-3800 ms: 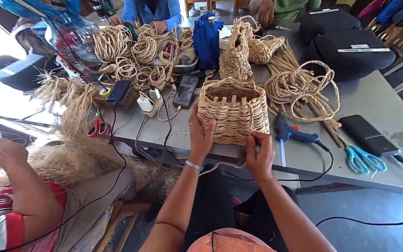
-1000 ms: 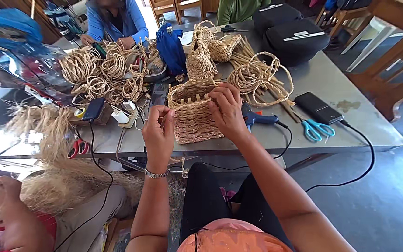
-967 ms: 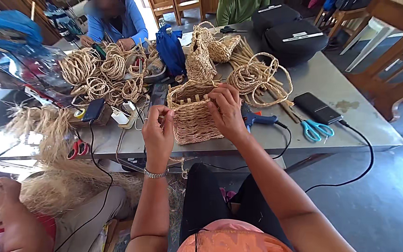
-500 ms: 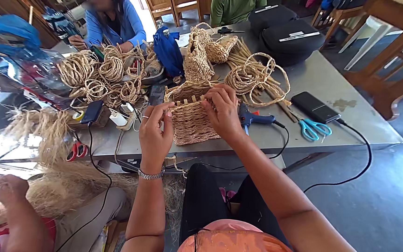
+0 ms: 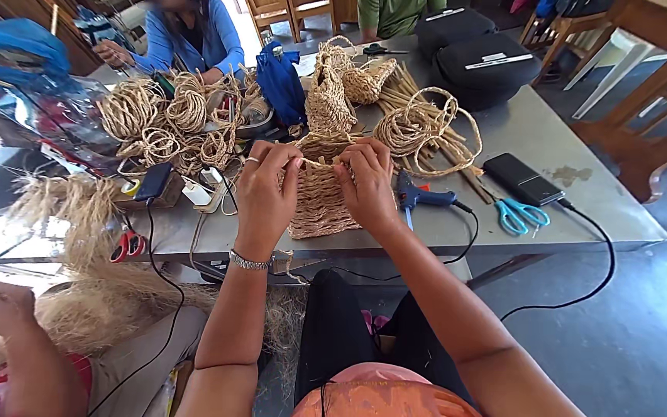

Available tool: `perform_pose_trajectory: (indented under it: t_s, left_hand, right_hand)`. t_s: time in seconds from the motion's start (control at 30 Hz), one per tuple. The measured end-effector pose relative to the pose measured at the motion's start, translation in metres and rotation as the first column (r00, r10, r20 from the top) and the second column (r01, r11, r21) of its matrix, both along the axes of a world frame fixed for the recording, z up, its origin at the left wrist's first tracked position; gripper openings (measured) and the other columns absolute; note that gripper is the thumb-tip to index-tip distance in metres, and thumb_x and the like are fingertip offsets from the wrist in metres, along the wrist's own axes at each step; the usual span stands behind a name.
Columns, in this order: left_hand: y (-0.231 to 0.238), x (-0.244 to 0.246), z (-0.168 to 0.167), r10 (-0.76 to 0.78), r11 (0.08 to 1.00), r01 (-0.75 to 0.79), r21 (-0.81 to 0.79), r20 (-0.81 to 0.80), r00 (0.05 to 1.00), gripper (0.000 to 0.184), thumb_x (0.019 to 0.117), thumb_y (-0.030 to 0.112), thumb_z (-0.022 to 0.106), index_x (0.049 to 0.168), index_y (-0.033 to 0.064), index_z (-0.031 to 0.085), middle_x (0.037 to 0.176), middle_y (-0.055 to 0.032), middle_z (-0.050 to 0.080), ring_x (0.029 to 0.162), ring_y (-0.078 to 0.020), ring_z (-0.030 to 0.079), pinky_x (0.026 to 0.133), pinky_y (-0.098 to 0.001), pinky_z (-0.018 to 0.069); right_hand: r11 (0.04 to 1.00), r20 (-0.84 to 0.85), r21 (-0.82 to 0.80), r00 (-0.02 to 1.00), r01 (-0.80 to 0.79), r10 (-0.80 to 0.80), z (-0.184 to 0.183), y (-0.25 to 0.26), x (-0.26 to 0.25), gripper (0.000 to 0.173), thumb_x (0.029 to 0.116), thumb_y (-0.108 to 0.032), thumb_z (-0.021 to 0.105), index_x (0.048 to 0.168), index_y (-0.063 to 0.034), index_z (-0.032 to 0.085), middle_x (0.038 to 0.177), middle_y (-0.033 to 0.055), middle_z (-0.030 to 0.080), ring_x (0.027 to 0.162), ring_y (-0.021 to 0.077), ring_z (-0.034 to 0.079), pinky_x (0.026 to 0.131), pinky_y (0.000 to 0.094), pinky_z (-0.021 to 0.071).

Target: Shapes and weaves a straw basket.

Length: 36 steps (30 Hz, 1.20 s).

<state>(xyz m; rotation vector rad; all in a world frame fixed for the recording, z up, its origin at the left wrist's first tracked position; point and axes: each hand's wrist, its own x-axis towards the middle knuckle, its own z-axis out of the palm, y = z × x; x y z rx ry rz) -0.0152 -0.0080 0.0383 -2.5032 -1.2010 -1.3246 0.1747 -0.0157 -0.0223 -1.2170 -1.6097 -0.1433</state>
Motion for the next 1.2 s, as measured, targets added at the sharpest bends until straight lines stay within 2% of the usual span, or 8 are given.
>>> perform_pose_trajectory:
  t_s: [0.07, 0.37, 0.53, 0.7, 0.83, 1.0, 1.13, 1.2]
  left_hand:
    - [0.009, 0.006, 0.005, -0.014, 1.000, 0.014, 0.016, -0.016, 1.000, 0.022, 0.1055, 0.019, 0.055, 0.115, 0.0076, 0.071, 0.109, -0.0123, 0.065, 0.083, -0.0183, 0.062, 0.072, -0.0325, 0.0522]
    - [0.042, 0.027, 0.022, -0.006, 1.000, 0.001, -0.031, -0.162, 0.987, 0.024, 0.1067, 0.025, 0.052, 0.115, 0.0122, 0.070, 0.108, -0.0122, 0.064, 0.092, -0.0274, 0.067, 0.075, -0.0476, 0.0554]
    - [0.046, 0.029, 0.030, -0.042, 0.998, 0.032, -0.056, -0.175, 0.984, 0.024, 0.1069, 0.028, 0.052, 0.115, 0.0142, 0.070, 0.109, -0.0099, 0.067, 0.095, -0.0272, 0.068, 0.078, -0.0496, 0.0544]
    - [0.051, 0.029, 0.035, 0.052, 0.977, -0.118, -0.176, -0.339, 0.939, 0.021, 0.1016, 0.024, 0.058, 0.107, 0.0081, 0.071, 0.108, -0.0143, 0.068, 0.093, -0.0348, 0.067, 0.074, -0.0577, 0.0516]
    - [0.030, 0.016, 0.052, 0.088, 0.966, -0.167, -0.195, -0.362, 0.928, 0.021, 0.0975, 0.024, 0.060, 0.101, 0.0065, 0.071, 0.105, -0.0164, 0.070, 0.095, -0.0384, 0.068, 0.074, -0.0626, 0.0496]
    - [-0.003, 0.013, 0.051, 0.114, 0.969, -0.191, -0.156, -0.404, 0.908, 0.020, 0.0959, 0.023, 0.059, 0.096, 0.0067, 0.071, 0.092, -0.0163, 0.070, 0.084, -0.0384, 0.068, 0.066, -0.0597, 0.0485]
    - [-0.019, 0.019, 0.029, 0.118, 0.978, -0.166, -0.125, -0.324, 0.939, 0.021, 0.0983, 0.024, 0.059, 0.096, 0.0061, 0.070, 0.084, -0.0149, 0.067, 0.076, -0.0355, 0.066, 0.062, -0.0554, 0.0490]
    - [-0.028, 0.022, 0.010, 0.128, 0.976, -0.167, -0.143, -0.251, 0.960, 0.021, 0.1013, 0.024, 0.058, 0.101, 0.0058, 0.069, 0.090, -0.0142, 0.069, 0.079, -0.0339, 0.068, 0.065, -0.0546, 0.0522]
  right_hand:
    - [1.000, -0.002, 0.000, 1.000, 0.001, -0.001, 0.000, 0.000, 0.000, 0.023, 0.1053, -0.024, 0.054, 0.108, -0.0090, 0.070, 0.124, 0.0082, 0.067, 0.137, 0.0353, 0.046, 0.107, 0.0588, 0.0369]
    - [0.997, 0.014, 0.068, 0.999, 0.039, -0.040, -0.005, 0.005, -0.002, 0.023, 0.1044, -0.023, 0.053, 0.107, -0.0085, 0.071, 0.121, 0.0083, 0.069, 0.134, 0.0354, 0.049, 0.107, 0.0572, 0.0383]
    - [0.995, 0.000, 0.096, 0.999, 0.036, -0.036, -0.008, 0.007, -0.003, 0.023, 0.1042, -0.023, 0.053, 0.107, -0.0086, 0.071, 0.121, 0.0086, 0.069, 0.134, 0.0355, 0.049, 0.105, 0.0566, 0.0397]
    - [0.995, -0.002, 0.087, 0.999, 0.052, -0.052, -0.008, 0.006, -0.005, 0.024, 0.1043, -0.022, 0.053, 0.108, -0.0076, 0.071, 0.122, 0.0090, 0.068, 0.134, 0.0358, 0.048, 0.107, 0.0568, 0.0383]
    - [0.996, 0.004, 0.079, 0.999, 0.049, -0.050, -0.005, 0.004, -0.004, 0.024, 0.1041, -0.023, 0.053, 0.108, -0.0076, 0.071, 0.121, 0.0087, 0.068, 0.134, 0.0356, 0.049, 0.105, 0.0566, 0.0396]
    - [0.997, 0.002, 0.062, 0.999, 0.035, -0.035, -0.005, 0.004, -0.005, 0.024, 0.1046, -0.022, 0.053, 0.108, -0.0073, 0.071, 0.122, 0.0089, 0.068, 0.135, 0.0354, 0.048, 0.107, 0.0570, 0.0383]
    - [0.998, -0.005, 0.053, 1.000, 0.031, -0.031, -0.004, 0.002, -0.005, 0.023, 0.1044, -0.021, 0.053, 0.108, -0.0071, 0.071, 0.122, 0.0093, 0.067, 0.135, 0.0352, 0.048, 0.108, 0.0570, 0.0383]
    - [0.998, -0.006, 0.047, 0.999, 0.035, -0.035, -0.003, 0.002, -0.005, 0.023, 0.1043, -0.020, 0.053, 0.107, -0.0069, 0.071, 0.122, 0.0089, 0.068, 0.135, 0.0349, 0.048, 0.108, 0.0570, 0.0387]
